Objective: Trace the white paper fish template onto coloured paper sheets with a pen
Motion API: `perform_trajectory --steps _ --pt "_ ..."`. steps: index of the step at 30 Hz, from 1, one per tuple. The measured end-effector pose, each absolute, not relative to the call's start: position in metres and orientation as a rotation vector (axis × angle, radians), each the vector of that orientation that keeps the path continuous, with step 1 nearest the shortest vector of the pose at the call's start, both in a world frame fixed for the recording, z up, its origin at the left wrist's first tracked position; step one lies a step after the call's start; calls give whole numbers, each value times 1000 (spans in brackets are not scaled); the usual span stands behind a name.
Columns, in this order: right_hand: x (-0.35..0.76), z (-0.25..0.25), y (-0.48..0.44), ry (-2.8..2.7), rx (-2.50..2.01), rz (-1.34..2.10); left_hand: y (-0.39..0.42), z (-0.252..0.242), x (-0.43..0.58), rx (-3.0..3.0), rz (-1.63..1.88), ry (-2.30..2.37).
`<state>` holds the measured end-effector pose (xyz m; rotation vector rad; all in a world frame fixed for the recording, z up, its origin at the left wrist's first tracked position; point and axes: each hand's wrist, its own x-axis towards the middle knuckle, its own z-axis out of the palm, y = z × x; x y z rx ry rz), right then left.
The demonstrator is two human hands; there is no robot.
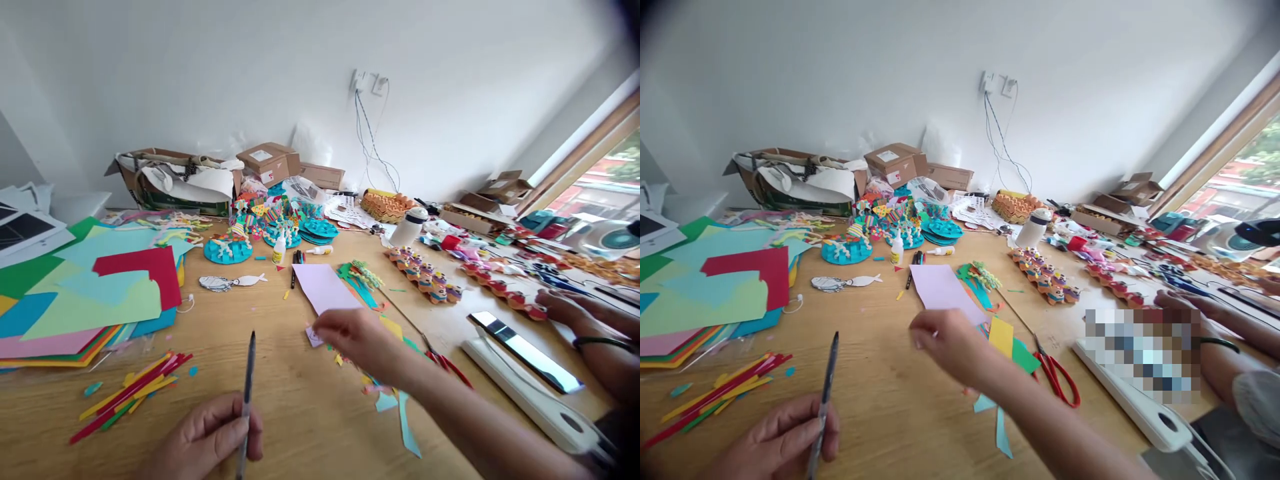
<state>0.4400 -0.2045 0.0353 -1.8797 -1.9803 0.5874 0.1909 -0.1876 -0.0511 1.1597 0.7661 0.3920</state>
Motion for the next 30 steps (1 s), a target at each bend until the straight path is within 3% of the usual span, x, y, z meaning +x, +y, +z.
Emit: perform_trajectory --steps 10,21,25,30 --pt "362 12 -230 -1562 -1181 1264 -186 -9 204 1532 489 746" --pt "354 0 -211 -1156 -1087 1203 -160 5 184 1880 368 708" --pt "366 -2 -200 -1091 -1100 1154 -122 24 156 1968 636 955" --pt "364 -17 -193 -1028 -1095 1171 -68 26 130 2270 655 1260"
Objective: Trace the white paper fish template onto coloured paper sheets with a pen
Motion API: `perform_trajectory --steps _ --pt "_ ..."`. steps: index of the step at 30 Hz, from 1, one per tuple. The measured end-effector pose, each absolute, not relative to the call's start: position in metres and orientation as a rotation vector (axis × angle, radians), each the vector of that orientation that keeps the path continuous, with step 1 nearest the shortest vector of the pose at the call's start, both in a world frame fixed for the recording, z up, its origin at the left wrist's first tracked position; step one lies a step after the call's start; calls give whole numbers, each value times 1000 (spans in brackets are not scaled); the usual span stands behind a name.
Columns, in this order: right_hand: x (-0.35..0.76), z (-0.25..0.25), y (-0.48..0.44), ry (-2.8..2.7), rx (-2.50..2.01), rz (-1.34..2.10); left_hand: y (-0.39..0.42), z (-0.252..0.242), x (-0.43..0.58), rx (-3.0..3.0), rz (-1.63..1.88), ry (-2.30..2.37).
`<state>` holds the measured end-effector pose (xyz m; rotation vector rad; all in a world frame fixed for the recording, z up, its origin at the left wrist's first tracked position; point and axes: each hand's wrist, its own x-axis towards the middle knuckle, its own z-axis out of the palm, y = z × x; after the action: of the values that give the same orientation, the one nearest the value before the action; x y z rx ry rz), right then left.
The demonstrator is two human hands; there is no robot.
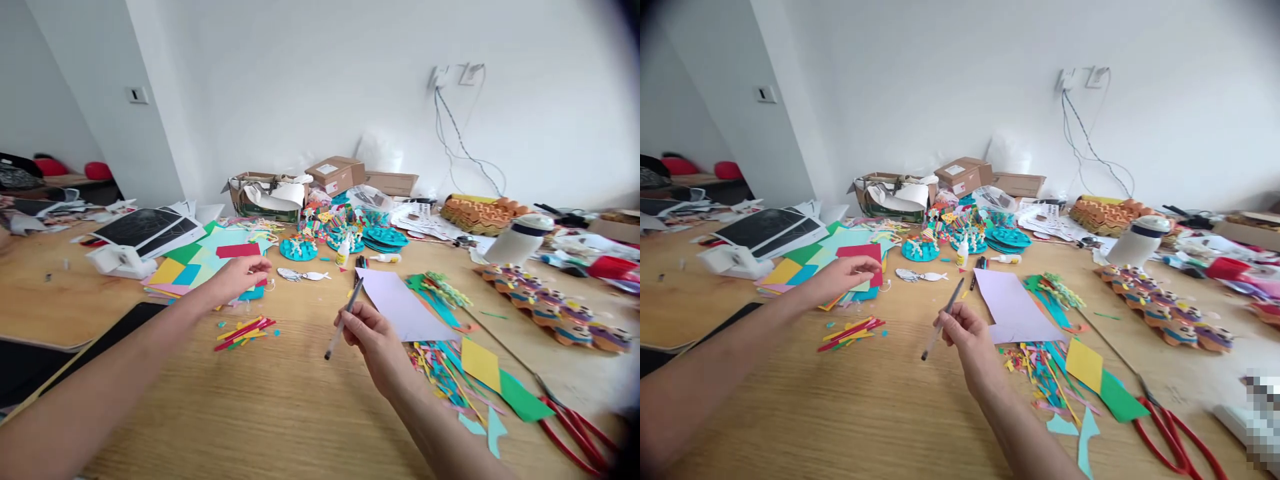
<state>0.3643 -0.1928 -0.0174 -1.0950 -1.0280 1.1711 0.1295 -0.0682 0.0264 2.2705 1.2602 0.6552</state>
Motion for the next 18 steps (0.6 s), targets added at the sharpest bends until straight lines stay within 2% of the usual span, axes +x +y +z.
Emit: perform_trajectory --steps 10,18 --pt "367 -41 -195 -1090 -1089 1207 26 18 84 2358 503 1647" --pt "365 -37 -198 -1153 -1141 1214 65 12 37 2341 17 1817"
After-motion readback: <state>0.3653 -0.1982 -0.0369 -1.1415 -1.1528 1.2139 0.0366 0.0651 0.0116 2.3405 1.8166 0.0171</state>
